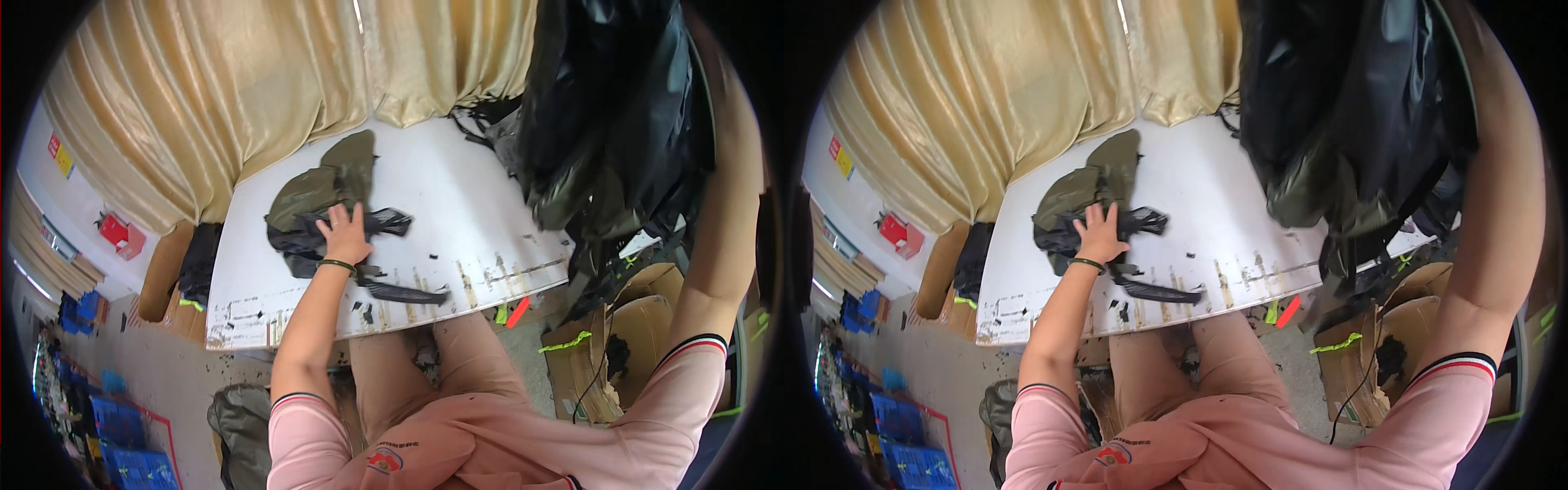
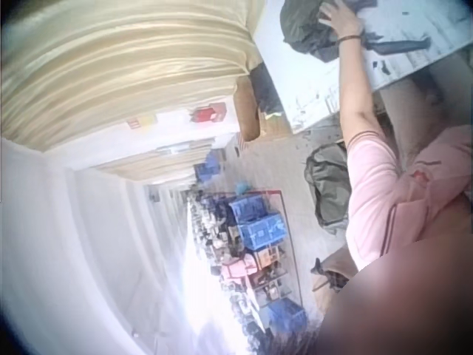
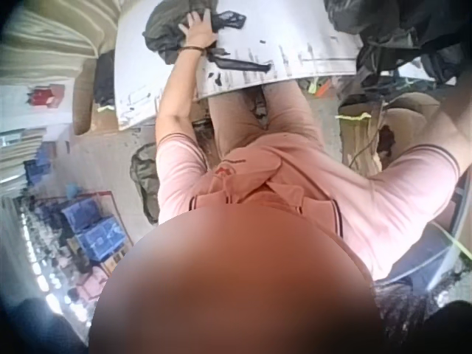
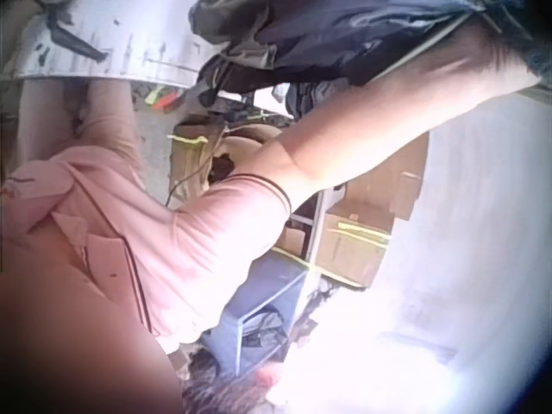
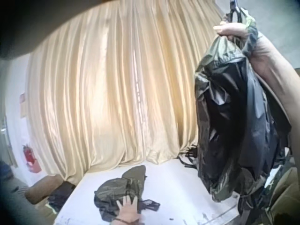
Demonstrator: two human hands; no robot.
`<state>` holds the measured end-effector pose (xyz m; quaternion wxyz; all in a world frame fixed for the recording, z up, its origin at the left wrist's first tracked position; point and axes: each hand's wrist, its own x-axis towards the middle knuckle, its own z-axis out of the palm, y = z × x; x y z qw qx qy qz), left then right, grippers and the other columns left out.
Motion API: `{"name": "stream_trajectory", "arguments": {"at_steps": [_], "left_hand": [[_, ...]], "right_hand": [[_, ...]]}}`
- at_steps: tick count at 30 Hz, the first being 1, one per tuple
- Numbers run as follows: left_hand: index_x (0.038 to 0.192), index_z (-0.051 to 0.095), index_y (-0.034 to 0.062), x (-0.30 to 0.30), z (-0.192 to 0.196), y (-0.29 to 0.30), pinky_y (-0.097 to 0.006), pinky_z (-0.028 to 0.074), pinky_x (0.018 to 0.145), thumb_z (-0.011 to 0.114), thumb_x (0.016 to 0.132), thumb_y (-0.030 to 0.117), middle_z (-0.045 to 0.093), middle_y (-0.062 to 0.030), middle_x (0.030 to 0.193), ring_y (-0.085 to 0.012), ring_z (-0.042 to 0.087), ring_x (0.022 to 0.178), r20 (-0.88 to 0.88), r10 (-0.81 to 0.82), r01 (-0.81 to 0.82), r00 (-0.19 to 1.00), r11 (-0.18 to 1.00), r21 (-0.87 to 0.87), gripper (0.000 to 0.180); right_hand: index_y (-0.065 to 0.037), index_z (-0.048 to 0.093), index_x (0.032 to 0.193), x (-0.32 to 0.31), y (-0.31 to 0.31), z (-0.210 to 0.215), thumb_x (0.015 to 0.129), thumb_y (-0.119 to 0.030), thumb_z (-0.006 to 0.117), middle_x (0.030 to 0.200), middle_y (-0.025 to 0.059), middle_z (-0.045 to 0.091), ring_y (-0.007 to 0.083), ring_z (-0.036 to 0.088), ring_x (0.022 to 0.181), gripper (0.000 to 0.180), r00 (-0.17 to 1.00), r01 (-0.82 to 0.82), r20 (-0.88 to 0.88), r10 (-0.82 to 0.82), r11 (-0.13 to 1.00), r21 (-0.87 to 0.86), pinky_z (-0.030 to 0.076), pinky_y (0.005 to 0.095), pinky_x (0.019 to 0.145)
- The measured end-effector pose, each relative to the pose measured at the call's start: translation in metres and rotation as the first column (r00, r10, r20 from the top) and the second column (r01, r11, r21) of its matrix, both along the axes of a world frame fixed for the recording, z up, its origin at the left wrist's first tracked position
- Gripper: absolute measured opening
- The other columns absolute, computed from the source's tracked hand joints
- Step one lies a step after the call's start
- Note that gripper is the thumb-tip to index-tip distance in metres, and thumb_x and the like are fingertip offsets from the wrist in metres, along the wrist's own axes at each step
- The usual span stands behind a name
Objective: The person is using scissors to trim or cut fabric components of green outdoor bags at a workbench in a factory setting.
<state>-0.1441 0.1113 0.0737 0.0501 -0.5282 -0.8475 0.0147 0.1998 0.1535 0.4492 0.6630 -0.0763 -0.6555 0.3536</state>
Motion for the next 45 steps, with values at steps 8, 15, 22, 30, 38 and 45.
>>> {"name": "stream_trajectory", "arguments": {"at_steps": [8, 15, 22, 30, 38, 45], "left_hand": [[0.147, 0.027, -0.0049, 0.211, 0.020, -0.044, -0.036, 0.028, 0.115, 0.089, 0.066, 0.038, 0.040, -0.0234, 0.147, -0.0306, 0.037, 0.138, 0.570, -0.805, 0.314, 0.167, 0.591, 0.743, 0.111], [0.136, 0.042, 0.0004, 0.166, 0.026, -0.116, -0.039, 0.044, 0.102, 0.064, 0.081, 0.002, 0.059, -0.0158, 0.125, -0.0286, 0.057, 0.118, 0.678, -0.732, -0.201, -0.074, 0.677, 0.708, 0.060], [0.140, 0.038, 0.0043, 0.062, 0.122, -0.197, -0.032, 0.050, 0.093, 0.057, 0.084, -0.004, 0.064, -0.0160, 0.116, -0.0198, 0.063, 0.104, 0.779, -0.627, -0.320, 0.007, 0.737, 0.596, 0.060], [0.128, 0.055, 0.0017, -0.001, 0.063, -0.237, -0.022, 0.044, 0.079, 0.057, 0.094, 0.008, 0.061, -0.0009, 0.088, -0.0092, 0.054, 0.081, 0.737, -0.101, -0.181, 0.668, 0.939, 0.292, 0.035], [0.127, 0.057, 0.0041, 0.015, 0.012, -0.216, -0.045, 0.043, 0.099, 0.077, 0.079, 0.032, 0.056, -0.0237, 0.127, -0.0410, 0.053, 0.116, 0.129, -0.289, 0.250, 0.949, 0.934, 0.254, 0.059], [0.116, 0.063, 0.0054, 0.034, -0.031, -0.167, -0.044, 0.045, 0.089, 0.079, 0.074, 0.029, 0.063, -0.0155, 0.103, -0.0367, 0.057, 0.103, 0.398, -0.382, 0.425, 0.834, 0.905, -0.022, 0.051]], "right_hand": [[-0.009, 0.063, 0.086, 0.016, -0.021, -0.001, 0.076, -0.004, 0.074, 0.072, 0.0020, 0.064, 0.0128, 0.064, 0.061, 0.016, 1.000, 0.008, -0.014, -0.009, 0.998, -0.069, 0.054, 0.0257, 0.055], [-0.008, 0.063, 0.087, 0.078, 0.093, -0.046, 0.078, -0.011, 0.075, 0.073, -0.0002, 0.060, 0.0103, 0.058, 0.064, 0.016, 0.975, 0.142, 0.188, -0.120, 0.983, -0.112, 0.046, 0.0247, 0.057], [0.006, 0.065, 0.099, 0.069, 0.175, -0.252, 0.070, -0.024, 0.085, 0.084, 0.0133, 0.070, 0.0191, 0.063, 0.073, 0.045, 0.665, 0.450, 0.700, -0.261, 0.888, -0.097, 0.051, 0.0347, 0.073], [-0.001, 0.057, 0.091, 0.058, 0.013, -0.391, 0.078, -0.008, 0.081, 0.078, 0.0042, 0.066, 0.0114, 0.063, 0.074, 0.028, 0.600, 0.018, 0.696, 0.395, 0.863, -0.505, 0.050, 0.0286, 0.066], [-0.004, 0.052, 0.096, 0.067, -0.017, -0.459, 0.074, -0.010, 0.075, 0.094, 0.0173, 0.063, 0.0392, 0.058, 0.091, 0.032, 0.373, 0.083, 0.923, 0.093, 0.988, -0.134, 0.041, 0.0417, 0.084], [-0.003, 0.051, 0.094, 0.070, -0.013, -0.495, 0.075, -0.005, 0.075, 0.094, 0.0202, 0.064, 0.0424, 0.060, 0.090, 0.031, 0.373, 0.153, 0.890, 0.262, 0.929, -0.338, 0.047, 0.0439, 0.076]]}}
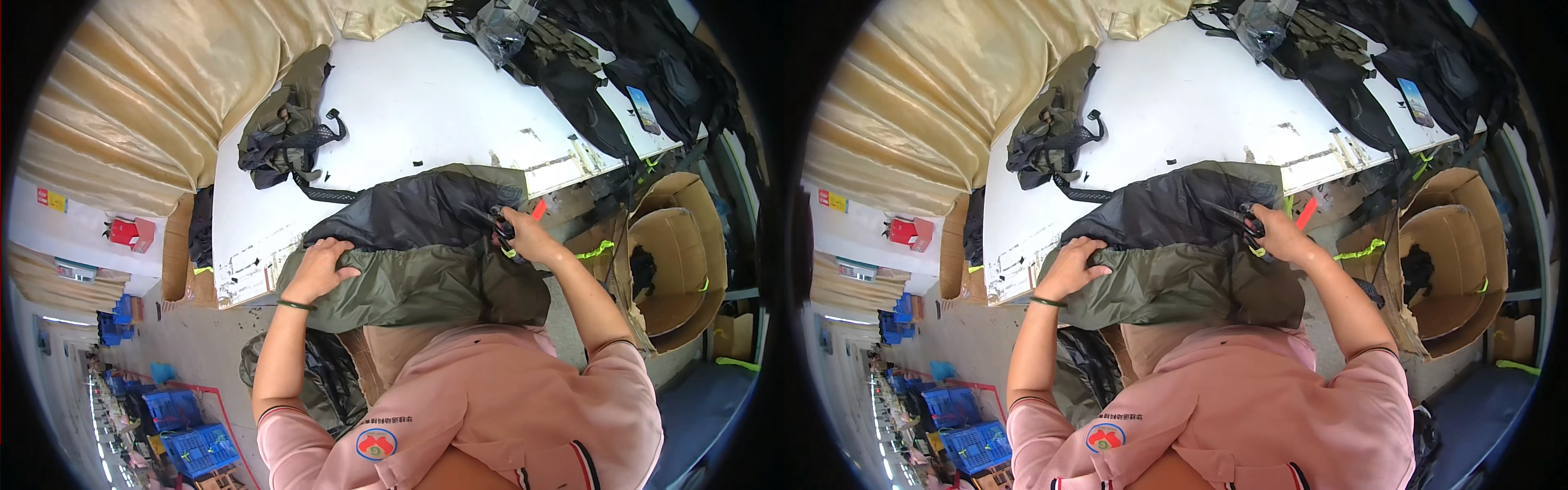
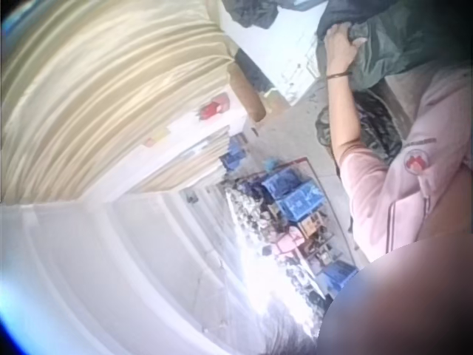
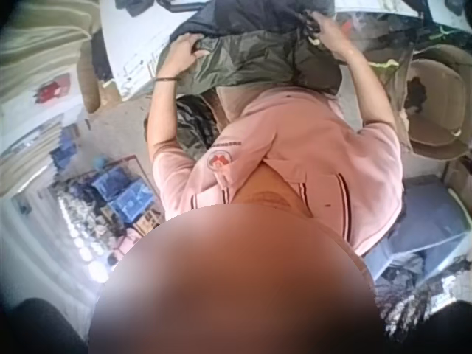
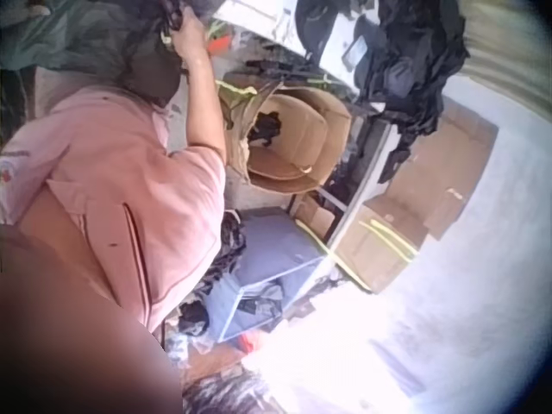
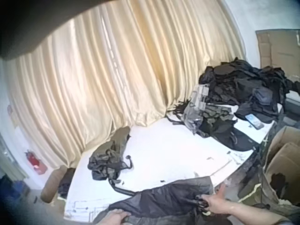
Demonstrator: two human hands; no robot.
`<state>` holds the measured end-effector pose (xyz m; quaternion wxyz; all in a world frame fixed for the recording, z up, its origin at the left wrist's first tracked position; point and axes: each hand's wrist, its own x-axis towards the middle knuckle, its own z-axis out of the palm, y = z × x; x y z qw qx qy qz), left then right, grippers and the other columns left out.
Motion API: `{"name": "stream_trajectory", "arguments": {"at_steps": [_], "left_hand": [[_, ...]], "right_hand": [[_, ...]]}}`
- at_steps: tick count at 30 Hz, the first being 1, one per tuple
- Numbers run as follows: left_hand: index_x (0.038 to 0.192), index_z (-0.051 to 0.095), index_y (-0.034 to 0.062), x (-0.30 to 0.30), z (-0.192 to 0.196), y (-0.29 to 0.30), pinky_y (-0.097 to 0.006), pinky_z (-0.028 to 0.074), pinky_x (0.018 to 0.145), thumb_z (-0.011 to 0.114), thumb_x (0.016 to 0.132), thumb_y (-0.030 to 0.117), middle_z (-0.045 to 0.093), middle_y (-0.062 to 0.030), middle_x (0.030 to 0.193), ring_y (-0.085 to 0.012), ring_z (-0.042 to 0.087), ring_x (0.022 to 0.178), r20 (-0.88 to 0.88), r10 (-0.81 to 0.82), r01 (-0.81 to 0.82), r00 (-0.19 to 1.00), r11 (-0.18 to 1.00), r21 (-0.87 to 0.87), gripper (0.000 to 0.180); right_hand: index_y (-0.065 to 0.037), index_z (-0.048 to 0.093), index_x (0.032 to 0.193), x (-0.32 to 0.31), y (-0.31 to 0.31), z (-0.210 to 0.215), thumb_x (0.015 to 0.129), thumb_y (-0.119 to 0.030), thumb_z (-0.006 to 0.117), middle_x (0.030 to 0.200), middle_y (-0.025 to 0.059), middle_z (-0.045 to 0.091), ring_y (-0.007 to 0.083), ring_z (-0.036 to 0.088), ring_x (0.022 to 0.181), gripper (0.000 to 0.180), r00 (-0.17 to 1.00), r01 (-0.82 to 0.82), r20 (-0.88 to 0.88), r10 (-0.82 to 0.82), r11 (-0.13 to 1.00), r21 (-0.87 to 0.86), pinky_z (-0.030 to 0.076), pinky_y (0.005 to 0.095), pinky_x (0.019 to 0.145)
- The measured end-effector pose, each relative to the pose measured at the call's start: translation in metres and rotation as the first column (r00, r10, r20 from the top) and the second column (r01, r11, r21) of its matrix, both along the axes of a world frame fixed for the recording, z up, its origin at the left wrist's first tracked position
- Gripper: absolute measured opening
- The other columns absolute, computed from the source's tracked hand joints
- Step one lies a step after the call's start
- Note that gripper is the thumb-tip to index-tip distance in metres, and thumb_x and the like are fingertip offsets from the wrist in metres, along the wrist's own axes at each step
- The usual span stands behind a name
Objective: The person is using scissors to trim or cut fabric components of green outdoor bags at a workbench in a factory setting.
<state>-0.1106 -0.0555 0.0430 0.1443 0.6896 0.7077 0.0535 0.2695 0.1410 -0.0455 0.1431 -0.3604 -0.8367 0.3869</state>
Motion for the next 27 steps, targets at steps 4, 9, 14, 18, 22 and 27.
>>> {"name": "stream_trajectory", "arguments": {"at_steps": [4, 9, 14, 18, 22, 27], "left_hand": [[0.095, 0.062, 0.0048, -0.018, -0.014, 0.004, -0.042, 0.044, 0.079, 0.084, 0.067, 0.026, 0.058, -0.0129, 0.088, -0.0361, 0.056, 0.092, 0.036, 0.027, -0.025, 0.999, 0.998, -0.065, 0.042], [0.080, 0.048, 0.0051, -0.045, 0.038, -0.019, -0.027, 0.038, 0.064, 0.086, 0.071, 0.015, 0.043, 0.0023, 0.075, -0.0104, 0.041, 0.073, 0.516, 0.169, -0.072, 0.840, 0.977, -0.203, 0.040], [0.075, 0.043, 0.0073, -0.055, 0.091, -0.020, -0.022, 0.033, 0.061, 0.083, 0.075, 0.007, 0.039, 0.0087, 0.074, -0.0035, 0.035, 0.071, 0.831, 0.256, 0.041, 0.494, 0.948, -0.316, 0.040], [0.075, 0.044, 0.0073, -0.063, 0.062, 0.013, -0.023, 0.032, 0.061, 0.082, 0.077, 0.009, 0.039, 0.0086, 0.074, -0.0038, 0.035, 0.071, 0.733, 0.358, 0.001, 0.578, 0.899, -0.439, 0.038], [0.084, 0.055, 0.0033, -0.042, 0.005, 0.042, -0.027, 0.043, 0.069, 0.078, 0.080, 0.015, 0.052, 0.0016, 0.080, -0.0114, 0.049, 0.076, 0.516, 0.275, -0.163, 0.811, 0.954, -0.253, 0.026], [0.099, 0.065, 0.0042, 0.041, -0.005, 0.083, -0.040, 0.049, 0.084, 0.075, 0.080, 0.017, 0.065, -0.0133, 0.099, -0.0334, 0.060, 0.095, 0.410, -0.110, -0.020, 0.905, 0.954, 0.300, 0.025]], "right_hand": [[-0.001, 0.051, 0.094, 0.011, 0.007, 0.011, 0.078, 0.001, 0.071, 0.090, 0.0169, 0.065, 0.0295, 0.066, 0.085, 0.026, 0.990, 0.017, -0.138, -0.036, 0.991, -0.136, 0.051, 0.0384, 0.072], [-0.003, 0.053, 0.092, 0.051, 0.035, 0.083, 0.083, -0.003, 0.073, 0.079, -0.0005, 0.055, 0.0089, 0.054, 0.074, 0.023, 0.923, 0.063, -0.340, -0.181, 0.941, -0.332, 0.047, 0.0263, 0.071], [-0.004, 0.052, 0.087, 0.064, 0.061, 0.152, 0.083, -0.009, 0.076, 0.077, -0.0028, 0.051, 0.0068, 0.045, 0.072, 0.025, 0.961, -0.058, -0.270, 0.057, 0.998, 0.008, 0.040, 0.0250, 0.065], [-0.004, 0.052, 0.087, 0.046, 0.088, 0.142, 0.082, -0.012, 0.078, 0.075, -0.0043, 0.047, 0.0068, 0.042, 0.071, 0.028, 0.973, -0.123, -0.208, 0.101, 0.988, -0.096, 0.037, 0.0259, 0.063], [-0.003, 0.058, 0.087, 0.025, 0.103, 0.095, 0.081, -0.015, 0.080, 0.076, -0.0016, 0.057, 0.0080, 0.049, 0.072, 0.026, 0.998, -0.063, -0.026, 0.059, 0.982, -0.181, 0.042, 0.0257, 0.065], [-0.004, 0.056, 0.087, 0.030, 0.101, 0.073, 0.081, -0.015, 0.080, 0.072, -0.0037, 0.052, 0.0063, 0.046, 0.070, 0.027, 0.999, -0.041, -0.028, 0.035, 0.964, -0.262, 0.040, 0.0249, 0.064]]}}
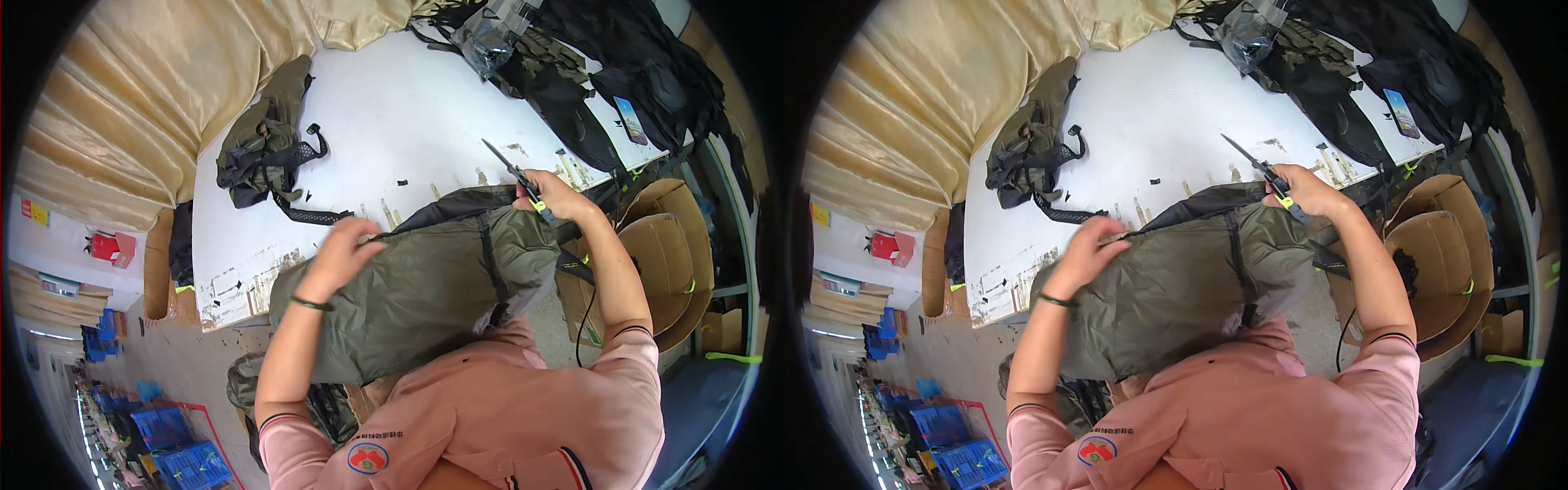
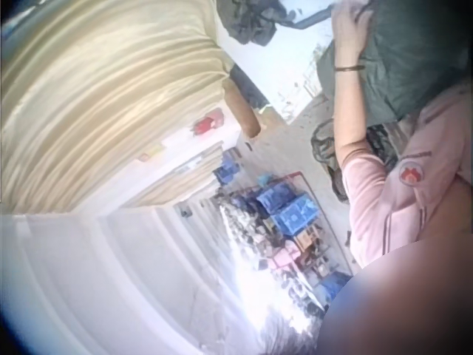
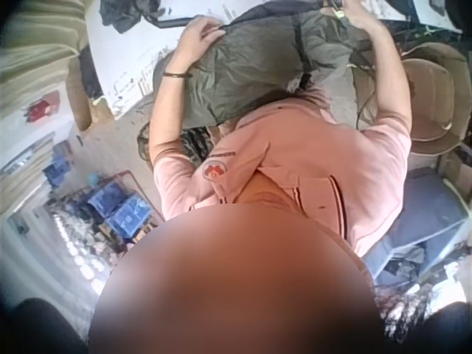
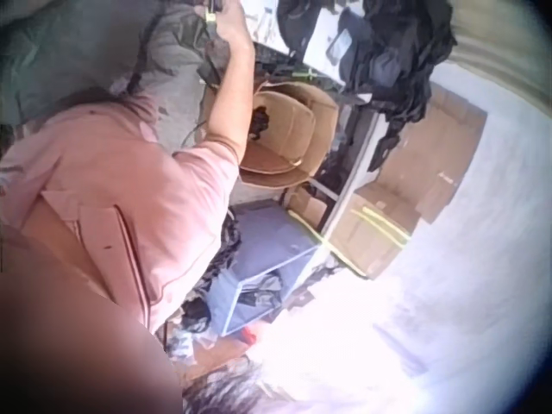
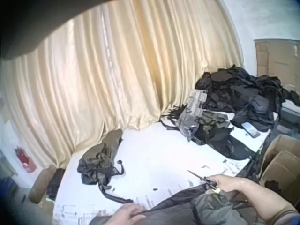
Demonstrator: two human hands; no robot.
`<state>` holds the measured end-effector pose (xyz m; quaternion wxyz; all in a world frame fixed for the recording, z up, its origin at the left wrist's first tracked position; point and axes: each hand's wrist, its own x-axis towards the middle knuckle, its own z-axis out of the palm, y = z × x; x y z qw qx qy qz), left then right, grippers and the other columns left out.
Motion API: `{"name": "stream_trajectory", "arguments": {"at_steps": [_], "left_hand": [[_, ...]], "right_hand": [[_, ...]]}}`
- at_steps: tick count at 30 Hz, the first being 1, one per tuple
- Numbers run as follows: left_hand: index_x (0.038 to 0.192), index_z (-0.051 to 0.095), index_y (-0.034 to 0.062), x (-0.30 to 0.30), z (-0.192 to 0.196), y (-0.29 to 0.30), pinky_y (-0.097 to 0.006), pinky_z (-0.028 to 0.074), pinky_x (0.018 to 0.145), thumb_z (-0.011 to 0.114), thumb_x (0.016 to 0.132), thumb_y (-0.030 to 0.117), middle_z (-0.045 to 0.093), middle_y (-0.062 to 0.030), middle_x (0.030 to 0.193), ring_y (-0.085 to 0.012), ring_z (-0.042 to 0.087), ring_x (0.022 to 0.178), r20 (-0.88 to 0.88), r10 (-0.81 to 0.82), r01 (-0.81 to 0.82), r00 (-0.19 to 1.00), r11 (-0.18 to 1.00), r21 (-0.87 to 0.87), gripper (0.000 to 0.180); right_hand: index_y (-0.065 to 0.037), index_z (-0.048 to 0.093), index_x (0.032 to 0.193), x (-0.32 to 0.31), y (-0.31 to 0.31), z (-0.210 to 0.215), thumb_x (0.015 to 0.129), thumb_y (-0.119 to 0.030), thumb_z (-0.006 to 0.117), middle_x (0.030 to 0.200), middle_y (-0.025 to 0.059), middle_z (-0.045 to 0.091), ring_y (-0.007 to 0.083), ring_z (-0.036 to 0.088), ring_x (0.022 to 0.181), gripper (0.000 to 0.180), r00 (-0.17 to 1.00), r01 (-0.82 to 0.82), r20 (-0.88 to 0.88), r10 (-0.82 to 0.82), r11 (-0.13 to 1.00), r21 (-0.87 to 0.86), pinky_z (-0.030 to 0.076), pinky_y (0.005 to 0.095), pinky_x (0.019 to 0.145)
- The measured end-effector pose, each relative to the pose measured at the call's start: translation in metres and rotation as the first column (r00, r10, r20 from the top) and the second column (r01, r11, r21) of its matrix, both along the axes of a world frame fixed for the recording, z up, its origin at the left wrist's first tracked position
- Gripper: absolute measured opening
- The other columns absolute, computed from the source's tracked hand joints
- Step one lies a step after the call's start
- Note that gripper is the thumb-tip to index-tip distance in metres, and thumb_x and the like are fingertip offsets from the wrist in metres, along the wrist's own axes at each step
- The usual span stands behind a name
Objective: The person is using scissors to trim or cut fabric components of green outdoor bags at a workbench in a factory setting.
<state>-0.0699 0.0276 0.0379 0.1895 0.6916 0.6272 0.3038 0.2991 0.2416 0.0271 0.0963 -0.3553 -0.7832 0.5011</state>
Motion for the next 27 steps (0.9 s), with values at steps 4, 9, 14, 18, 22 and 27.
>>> {"name": "stream_trajectory", "arguments": {"at_steps": [4, 9, 14, 18, 22, 27], "left_hand": [[0.100, 0.063, 0.0065, 0.090, -0.004, 0.046, -0.041, 0.048, 0.082, 0.073, 0.081, 0.019, 0.063, -0.0130, 0.096, -0.0345, 0.059, 0.094, 0.044, -0.193, 0.183, 0.980, 0.967, 0.176, 0.025], [0.098, 0.062, 0.0064, 0.137, -0.019, 0.075, -0.041, 0.048, 0.079, 0.072, 0.081, 0.017, 0.062, -0.0116, 0.094, -0.0335, 0.058, 0.092, 0.081, -0.223, 0.212, 0.971, 0.969, 0.129, 0.023], [0.095, 0.060, 0.0046, 0.137, -0.028, 0.081, -0.034, 0.048, 0.072, 0.071, 0.083, 0.014, 0.061, -0.0069, 0.088, -0.0235, 0.059, 0.083, 0.023, -0.270, 0.264, 0.962, 0.953, 0.147, 0.018], [0.094, 0.060, 0.0050, 0.128, -0.023, 0.080, -0.023, 0.043, 0.069, 0.068, 0.089, 0.013, 0.058, 0.0023, 0.082, -0.0069, 0.053, 0.075, 0.671, -0.167, 0.492, 0.723, 0.805, -0.330, 0.012], [0.093, 0.061, 0.0049, 0.127, -0.015, 0.075, -0.020, 0.042, 0.069, 0.070, 0.088, 0.010, 0.057, 0.0060, 0.084, -0.0030, 0.050, 0.077, 0.856, 0.036, 0.583, 0.516, 0.718, -0.381, 0.011], [0.096, 0.061, 0.0057, 0.134, -0.017, 0.069, -0.019, 0.041, 0.069, 0.074, 0.084, 0.006, 0.055, 0.0064, 0.083, -0.0025, 0.049, 0.078, 0.811, -0.111, 0.596, 0.575, 0.735, -0.322, 0.017]], "right_hand": [[-0.005, 0.055, 0.087, 0.006, -0.006, 0.011, 0.081, -0.012, 0.079, 0.074, -0.0044, 0.051, 0.0059, 0.046, 0.071, 0.025, 0.998, 0.008, -0.065, -0.008, 1.000, -0.003, 0.039, 0.0241, 0.064], [-0.005, 0.055, 0.087, 0.015, -0.022, 0.031, 0.082, -0.010, 0.078, 0.075, -0.0053, 0.051, 0.0052, 0.044, 0.072, 0.024, 0.984, 0.002, -0.177, -0.008, 0.999, -0.038, 0.039, 0.0234, 0.064], [-0.005, 0.053, 0.086, 0.024, -0.037, 0.047, 0.082, -0.007, 0.078, 0.076, -0.0039, 0.051, 0.0049, 0.046, 0.072, 0.025, 0.994, 0.030, -0.105, -0.037, 0.997, -0.071, 0.039, 0.0234, 0.063], [-0.003, 0.053, 0.086, 0.024, -0.044, 0.042, 0.081, -0.008, 0.079, 0.076, -0.0024, 0.051, 0.0068, 0.044, 0.072, 0.026, 0.988, 0.052, -0.143, -0.051, 0.999, 0.004, 0.039, 0.0247, 0.065], [-0.002, 0.054, 0.087, 0.023, -0.049, 0.034, 0.080, -0.009, 0.080, 0.073, 0.0025, 0.055, 0.0103, 0.051, 0.071, 0.027, 1.000, -0.019, 0.021, 0.017, 0.997, 0.075, 0.045, 0.0283, 0.067], [-0.003, 0.056, 0.083, 0.029, -0.054, 0.048, 0.075, -0.026, 0.081, 0.074, 0.0167, 0.063, 0.0347, 0.058, 0.065, 0.035, 0.986, -0.121, 0.155, 0.063, 0.905, 0.407, 0.047, 0.0369, 0.066]]}}
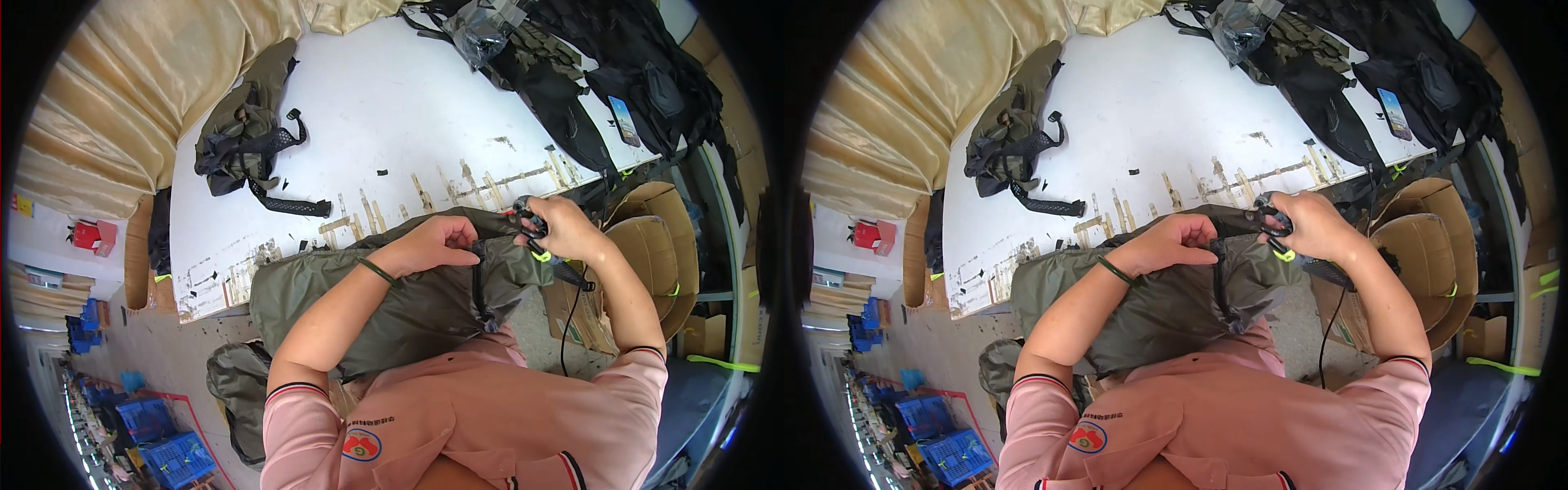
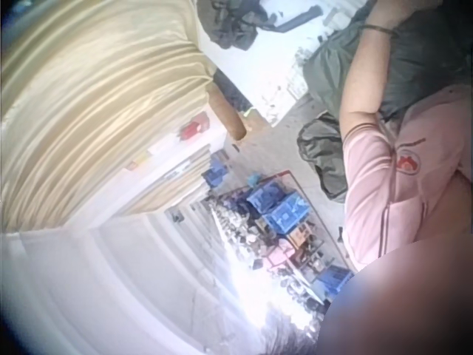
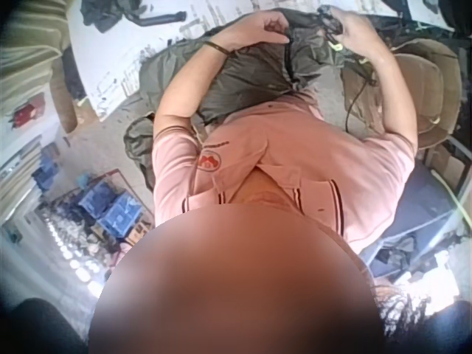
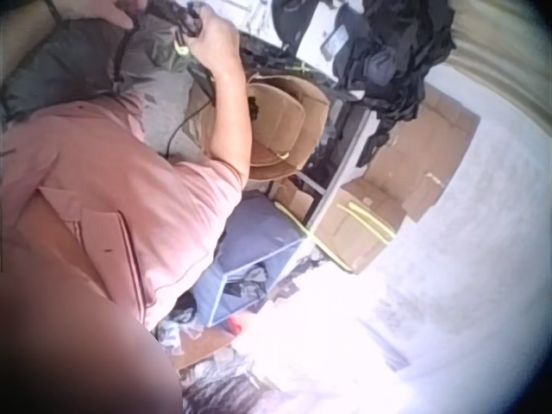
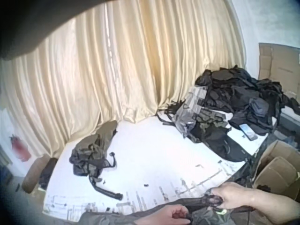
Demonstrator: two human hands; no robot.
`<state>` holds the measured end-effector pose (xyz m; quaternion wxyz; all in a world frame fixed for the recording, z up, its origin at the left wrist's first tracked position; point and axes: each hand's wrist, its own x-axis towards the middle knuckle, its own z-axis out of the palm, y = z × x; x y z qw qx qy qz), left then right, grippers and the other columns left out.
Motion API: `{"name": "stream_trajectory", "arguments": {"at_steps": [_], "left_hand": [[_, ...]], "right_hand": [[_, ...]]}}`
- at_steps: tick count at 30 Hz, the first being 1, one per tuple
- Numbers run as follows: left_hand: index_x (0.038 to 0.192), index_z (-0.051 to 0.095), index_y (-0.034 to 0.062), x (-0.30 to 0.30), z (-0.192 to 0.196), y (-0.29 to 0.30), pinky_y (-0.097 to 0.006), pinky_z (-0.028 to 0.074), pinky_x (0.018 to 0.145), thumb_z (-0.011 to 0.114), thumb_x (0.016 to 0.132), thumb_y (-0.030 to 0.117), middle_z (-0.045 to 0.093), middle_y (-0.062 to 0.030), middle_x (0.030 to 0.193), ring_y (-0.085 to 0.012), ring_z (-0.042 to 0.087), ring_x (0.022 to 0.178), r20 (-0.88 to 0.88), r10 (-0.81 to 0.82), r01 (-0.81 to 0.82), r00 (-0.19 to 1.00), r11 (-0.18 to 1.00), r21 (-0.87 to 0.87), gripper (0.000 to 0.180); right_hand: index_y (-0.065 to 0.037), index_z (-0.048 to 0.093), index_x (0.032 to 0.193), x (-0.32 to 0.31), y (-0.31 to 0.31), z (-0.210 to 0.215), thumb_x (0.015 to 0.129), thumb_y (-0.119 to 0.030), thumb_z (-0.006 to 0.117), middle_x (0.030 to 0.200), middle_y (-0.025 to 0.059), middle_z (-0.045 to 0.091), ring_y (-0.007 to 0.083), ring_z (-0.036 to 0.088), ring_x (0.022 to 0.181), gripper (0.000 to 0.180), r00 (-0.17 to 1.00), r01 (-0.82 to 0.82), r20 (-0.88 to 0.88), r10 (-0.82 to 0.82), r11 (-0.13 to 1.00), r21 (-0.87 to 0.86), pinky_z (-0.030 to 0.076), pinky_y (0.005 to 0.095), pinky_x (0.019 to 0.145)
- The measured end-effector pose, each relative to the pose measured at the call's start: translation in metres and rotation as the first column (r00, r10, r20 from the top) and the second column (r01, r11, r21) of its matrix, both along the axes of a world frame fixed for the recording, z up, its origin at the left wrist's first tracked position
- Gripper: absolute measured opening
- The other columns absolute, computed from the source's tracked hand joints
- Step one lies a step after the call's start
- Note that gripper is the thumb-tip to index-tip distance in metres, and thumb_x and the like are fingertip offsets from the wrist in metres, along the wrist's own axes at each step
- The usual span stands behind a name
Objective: The person is using scissors to trim or cut fabric components of green outdoor bags at a workbench in a factory setting.
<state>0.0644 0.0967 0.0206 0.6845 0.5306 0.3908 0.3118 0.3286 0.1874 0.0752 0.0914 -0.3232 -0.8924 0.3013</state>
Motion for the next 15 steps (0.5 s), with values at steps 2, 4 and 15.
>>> {"name": "stream_trajectory", "arguments": {"at_steps": [2, 4, 15], "left_hand": [[0.097, 0.061, 0.0064, 0.000, -0.003, 0.000, -0.019, 0.040, 0.069, 0.075, 0.083, 0.005, 0.053, 0.0076, 0.082, -0.0018, 0.047, 0.078, -0.029, 0.017, -0.017, 0.999, 1.000, 0.017, 0.020], [0.097, 0.061, 0.0046, -0.001, -0.006, 0.001, -0.020, 0.043, 0.071, 0.074, 0.083, 0.006, 0.059, 0.0039, 0.085, -0.0040, 0.051, 0.079, -0.010, 0.049, -0.049, 0.999, 0.998, -0.025, 0.018], [0.102, 0.063, 0.0021, -0.003, -0.011, 0.000, -0.020, 0.045, 0.073, 0.070, 0.087, 0.007, 0.061, 0.0025, 0.089, -0.0045, 0.054, 0.081, 0.063, 0.031, -0.027, 0.998, 0.997, -0.072, 0.018]], "right_hand": [[-0.004, 0.055, 0.079, 0.007, -0.002, 0.012, 0.069, -0.032, 0.082, 0.072, 0.0145, 0.063, 0.0362, 0.060, 0.066, 0.041, 0.986, -0.141, 0.129, 0.103, 0.931, 0.336, 0.046, 0.0411, 0.066], [-0.006, 0.055, 0.078, 0.009, -0.003, 0.019, 0.064, -0.036, 0.082, 0.070, 0.0120, 0.061, 0.0333, 0.060, 0.067, 0.042, 0.977, -0.145, 0.200, 0.080, 0.930, 0.338, 0.045, 0.0419, 0.069], [-0.007, 0.056, 0.080, 0.016, -0.004, 0.023, 0.060, -0.024, 0.079, 0.074, 0.0091, 0.060, 0.0284, 0.059, 0.080, 0.035, 0.966, -0.177, 0.255, 0.051, 0.847, 0.501, 0.043, 0.0389, 0.078]]}}
